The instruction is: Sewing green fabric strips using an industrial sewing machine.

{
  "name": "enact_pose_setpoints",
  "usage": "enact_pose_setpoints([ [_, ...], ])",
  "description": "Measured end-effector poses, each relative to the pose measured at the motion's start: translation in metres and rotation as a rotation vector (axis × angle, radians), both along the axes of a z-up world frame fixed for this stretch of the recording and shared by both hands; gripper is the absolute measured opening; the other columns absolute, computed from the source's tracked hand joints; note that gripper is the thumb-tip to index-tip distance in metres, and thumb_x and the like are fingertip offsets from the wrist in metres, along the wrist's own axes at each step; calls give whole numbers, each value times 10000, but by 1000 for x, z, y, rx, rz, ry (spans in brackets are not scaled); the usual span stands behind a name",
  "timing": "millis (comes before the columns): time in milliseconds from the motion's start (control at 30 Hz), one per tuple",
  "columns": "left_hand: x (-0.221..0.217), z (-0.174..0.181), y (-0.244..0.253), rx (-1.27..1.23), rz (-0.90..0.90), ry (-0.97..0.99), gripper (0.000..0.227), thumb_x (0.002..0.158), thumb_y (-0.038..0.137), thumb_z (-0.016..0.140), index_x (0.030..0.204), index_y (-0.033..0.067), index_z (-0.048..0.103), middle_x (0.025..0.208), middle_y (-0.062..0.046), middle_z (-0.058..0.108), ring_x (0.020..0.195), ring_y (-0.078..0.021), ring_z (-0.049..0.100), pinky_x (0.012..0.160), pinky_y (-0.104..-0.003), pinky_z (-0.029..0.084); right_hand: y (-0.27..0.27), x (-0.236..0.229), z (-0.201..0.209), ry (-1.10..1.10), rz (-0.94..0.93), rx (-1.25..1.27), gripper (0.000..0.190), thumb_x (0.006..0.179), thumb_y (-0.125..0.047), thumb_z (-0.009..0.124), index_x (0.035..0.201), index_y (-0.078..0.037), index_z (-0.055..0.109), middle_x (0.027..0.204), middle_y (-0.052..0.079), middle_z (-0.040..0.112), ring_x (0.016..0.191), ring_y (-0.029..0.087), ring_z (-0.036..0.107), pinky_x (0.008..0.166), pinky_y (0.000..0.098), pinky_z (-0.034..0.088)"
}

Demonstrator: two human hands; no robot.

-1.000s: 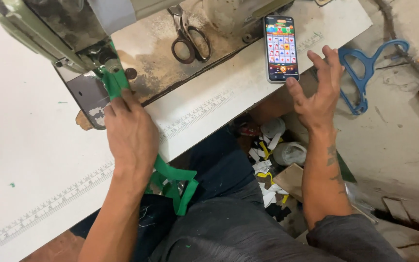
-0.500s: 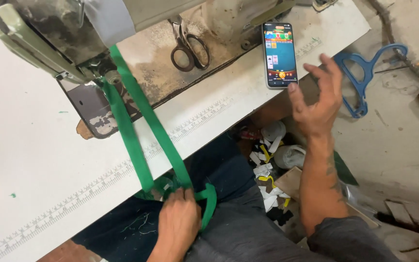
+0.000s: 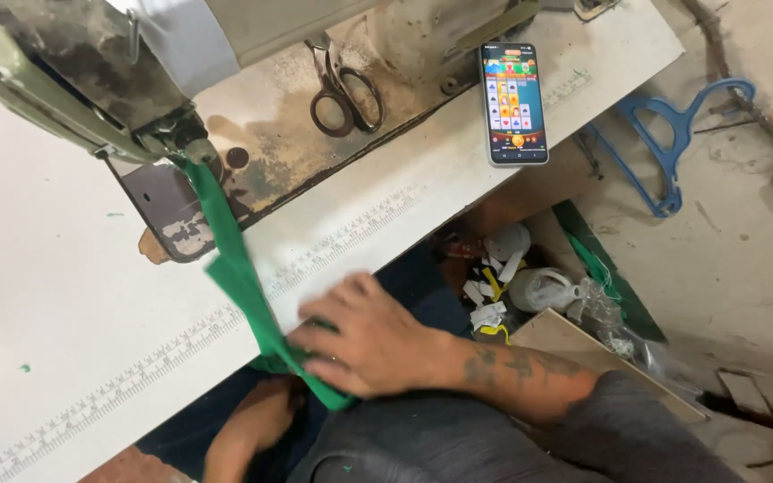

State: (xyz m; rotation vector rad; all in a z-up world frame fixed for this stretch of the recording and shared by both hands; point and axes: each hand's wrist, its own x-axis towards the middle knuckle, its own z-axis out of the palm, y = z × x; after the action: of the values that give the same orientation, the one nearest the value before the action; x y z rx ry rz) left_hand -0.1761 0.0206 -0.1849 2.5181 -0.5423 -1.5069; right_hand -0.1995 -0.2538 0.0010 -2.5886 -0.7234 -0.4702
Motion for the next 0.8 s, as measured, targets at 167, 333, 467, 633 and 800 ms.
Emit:
enact_pose_setpoints([
  [167, 8, 202, 38, -127, 344, 9, 420, 848, 427, 885, 1264, 475, 920, 1213, 290, 1014, 1195, 164, 887, 1159, -67, 560, -9, -9, 19, 214, 378, 344, 263, 1082, -283, 693, 1170, -41, 747, 1136, 158, 759, 990, 273, 732, 852, 420, 602],
  [333, 36, 255, 14, -413, 330, -745, 305, 963, 275, 766, 1255, 234, 845, 1234, 7, 858, 974, -223, 813, 930, -386, 656, -50, 15, 27, -37, 46, 418, 219, 1052, -174, 738, 1191, -5, 745, 1096, 155, 804, 1011, 298, 801, 940, 410, 689],
  [467, 66, 226, -16, -800, 37, -1148, 250, 1069, 140, 724, 1303, 57, 759, 1489, -180, 697, 1345, -406, 655, 1139, -524, 562, -121, 8, 31, -275, -476, 341, 324, 1001, -199, 771, 1217, -15, 614, 1329, 225, 666, 1258, 392, 658, 1105, 505, 546],
  [633, 85, 199, -53, -767, -27, -1148, 491, 1071, 352, 667, 1435, 23, 689, 1601, -257, 607, 1548, -420, 496, 1316, -565, 388, -228, 4, 6, -220, -676, 266, 696, 1029, -489, 711, 1461, -37, 406, 1499, 239, 461, 1353, 384, 523, 1127, 528, 483],
  [800, 85, 192, -55, -712, -90, -1197, 602, 1070, 422, 677, 1532, 36, 653, 1605, -222, 620, 1572, -443, 485, 1332, -585, 357, -265, -3, -22, 27, -589, 277, 590, 1016, -438, 768, 1458, -177, 478, 1734, 275, 344, 1629, 495, 369, 1227, 620, 408],
])
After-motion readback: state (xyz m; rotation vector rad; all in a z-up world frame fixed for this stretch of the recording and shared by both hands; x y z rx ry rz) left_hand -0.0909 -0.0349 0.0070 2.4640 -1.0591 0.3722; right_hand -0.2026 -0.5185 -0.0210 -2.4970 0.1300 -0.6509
